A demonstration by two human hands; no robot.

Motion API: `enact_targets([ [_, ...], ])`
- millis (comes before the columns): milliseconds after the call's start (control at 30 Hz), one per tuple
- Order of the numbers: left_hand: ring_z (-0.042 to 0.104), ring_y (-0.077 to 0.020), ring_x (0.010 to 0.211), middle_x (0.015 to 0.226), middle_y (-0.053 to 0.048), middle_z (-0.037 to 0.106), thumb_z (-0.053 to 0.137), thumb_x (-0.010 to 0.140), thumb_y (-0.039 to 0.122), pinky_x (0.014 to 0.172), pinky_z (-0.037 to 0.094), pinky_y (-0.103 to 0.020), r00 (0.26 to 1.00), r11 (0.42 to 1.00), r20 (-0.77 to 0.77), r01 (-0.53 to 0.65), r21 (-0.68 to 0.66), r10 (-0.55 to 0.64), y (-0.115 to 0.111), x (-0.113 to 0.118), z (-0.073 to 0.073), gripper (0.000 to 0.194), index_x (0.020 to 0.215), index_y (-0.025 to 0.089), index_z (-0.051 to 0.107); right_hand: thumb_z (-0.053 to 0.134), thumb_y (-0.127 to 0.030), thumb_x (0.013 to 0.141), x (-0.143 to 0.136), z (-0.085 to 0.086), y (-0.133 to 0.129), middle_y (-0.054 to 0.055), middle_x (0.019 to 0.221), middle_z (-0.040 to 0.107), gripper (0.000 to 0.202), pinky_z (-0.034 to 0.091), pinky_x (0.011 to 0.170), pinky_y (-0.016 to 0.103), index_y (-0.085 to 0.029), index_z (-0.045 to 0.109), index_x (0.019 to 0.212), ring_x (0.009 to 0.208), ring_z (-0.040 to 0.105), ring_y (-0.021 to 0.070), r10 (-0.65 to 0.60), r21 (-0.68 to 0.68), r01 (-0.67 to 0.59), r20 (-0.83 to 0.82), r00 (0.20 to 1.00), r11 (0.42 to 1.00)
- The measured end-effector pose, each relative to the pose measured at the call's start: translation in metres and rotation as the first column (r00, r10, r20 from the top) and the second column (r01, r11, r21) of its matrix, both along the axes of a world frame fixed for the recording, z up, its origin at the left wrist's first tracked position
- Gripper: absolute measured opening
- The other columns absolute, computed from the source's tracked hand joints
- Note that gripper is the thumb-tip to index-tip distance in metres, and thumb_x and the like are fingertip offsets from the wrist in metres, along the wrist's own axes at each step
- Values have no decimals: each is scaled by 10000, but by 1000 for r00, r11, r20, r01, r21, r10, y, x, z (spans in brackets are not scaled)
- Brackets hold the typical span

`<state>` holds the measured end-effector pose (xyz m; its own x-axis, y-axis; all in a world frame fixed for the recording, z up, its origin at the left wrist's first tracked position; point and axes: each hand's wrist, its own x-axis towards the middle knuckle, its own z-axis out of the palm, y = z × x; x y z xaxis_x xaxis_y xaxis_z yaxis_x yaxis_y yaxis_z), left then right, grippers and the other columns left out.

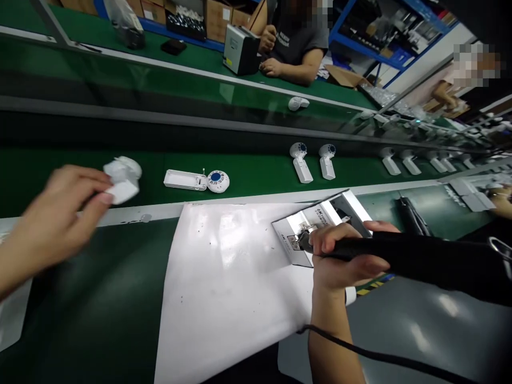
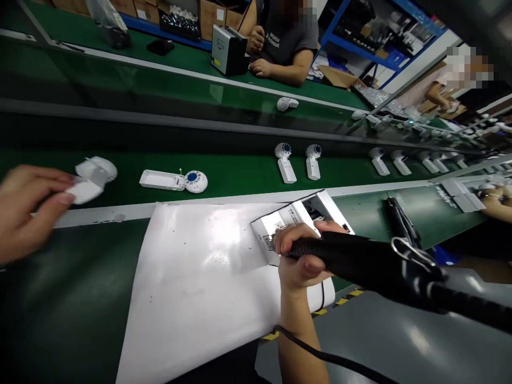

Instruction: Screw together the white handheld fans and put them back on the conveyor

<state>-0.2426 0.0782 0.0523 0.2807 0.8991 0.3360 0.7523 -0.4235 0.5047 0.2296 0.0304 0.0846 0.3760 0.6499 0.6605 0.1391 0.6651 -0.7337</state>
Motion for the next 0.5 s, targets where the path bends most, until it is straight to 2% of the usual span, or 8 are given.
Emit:
enact_targets([
  [33, 603, -279, 1251, 1311, 10, 609, 503, 1112, 385, 1188, 519, -510, 999, 996, -3, 54, 67, -53, -14, 29, 4, 222, 1179, 234, 651, 667, -821, 982, -2, 1, -5, -133, 541, 528, 548, 401, 347, 263, -321, 600, 1195, 329, 374, 130, 60, -20, -60, -19, 998, 998],
  [100, 643, -204, 1030, 1171, -3, 669, 535, 1046, 196, 932, 585, -348, 942, 939, -61, 333, 87, -329, -42, 91, 3, 158, 1113, 214, 677, 620, -823, 1000, -9, 6, -14, -126, 547, 526, 545, 389, 327, 273, -331, 634, 1234, 318, 347, 130, 163, -46, -167, -82, 983, 985],
  [167, 633, -210, 941, 980, -23, 691, 523, 997, 82, 917, 567, -358, 820, 821, -128, 568, 54, -558, -65, 151, -6, 212, 898, 212, 657, 610, -836, 996, -17, 12, -19, -115, 555, 537, 560, 366, 314, 278, -342, 654, 1254, 315, 338, 131, 220, -42, -228, -142, 965, 973],
  [267, 636, -241, 934, 1039, -84, 721, 611, 1051, 172, 927, 545, -387, 609, 595, -257, 792, 139, -750, -81, 215, -30, 148, 946, 186, 714, 633, -846, 981, -32, 15, -17, -110, 553, 538, 562, 360, 316, 283, -347, 663, 1238, 318, 347, 136, 249, -45, -260, -175, 953, 965],
  [300, 647, -254, 960, 1078, -104, 726, 639, 1062, 217, 946, 540, -394, 576, 556, -289, 816, 156, -765, -82, 227, -38, 127, 985, 173, 730, 645, -837, 981, -38, 14, -15, -115, 552, 536, 550, 369, 318, 282, -346, 662, 1228, 316, 346, 134, 258, -47, -269, -167, 951, 962],
  [333, 658, -269, 994, 1102, -118, 727, 663, 1070, 262, 974, 534, -401, 570, 550, -303, 821, 156, -764, -82, 235, -45, 138, 1014, 161, 739, 653, -825, 985, -44, 12, -12, -120, 554, 537, 535, 381, 322, 280, -345, 656, 1222, 314, 342, 130, 271, -46, -281, -155, 950, 958],
  [433, 671, -298, 1051, 1089, -121, 729, 700, 1103, 371, 1045, 516, -425, 617, 606, -273, 784, 135, -738, -81, 243, -59, 231, 1042, 151, 730, 642, -811, 1008, -61, 0, -1, -135, 554, 539, 510, 405, 340, 261, -341, 623, 1205, 311, 353, 121, 319, -54, -327, -129, 939, 943],
  [500, 672, -290, 1069, 1061, -99, 730, 704, 1124, 387, 1063, 507, -416, 623, 607, -235, 782, 141, -747, -81, 243, -63, 240, 1040, 163, 716, 647, -817, 1006, -70, -10, 5, -140, 550, 539, 515, 416, 357, 253, -339, 601, 1192, 314, 369, 120, 345, -69, -356, -130, 929, 932],
])
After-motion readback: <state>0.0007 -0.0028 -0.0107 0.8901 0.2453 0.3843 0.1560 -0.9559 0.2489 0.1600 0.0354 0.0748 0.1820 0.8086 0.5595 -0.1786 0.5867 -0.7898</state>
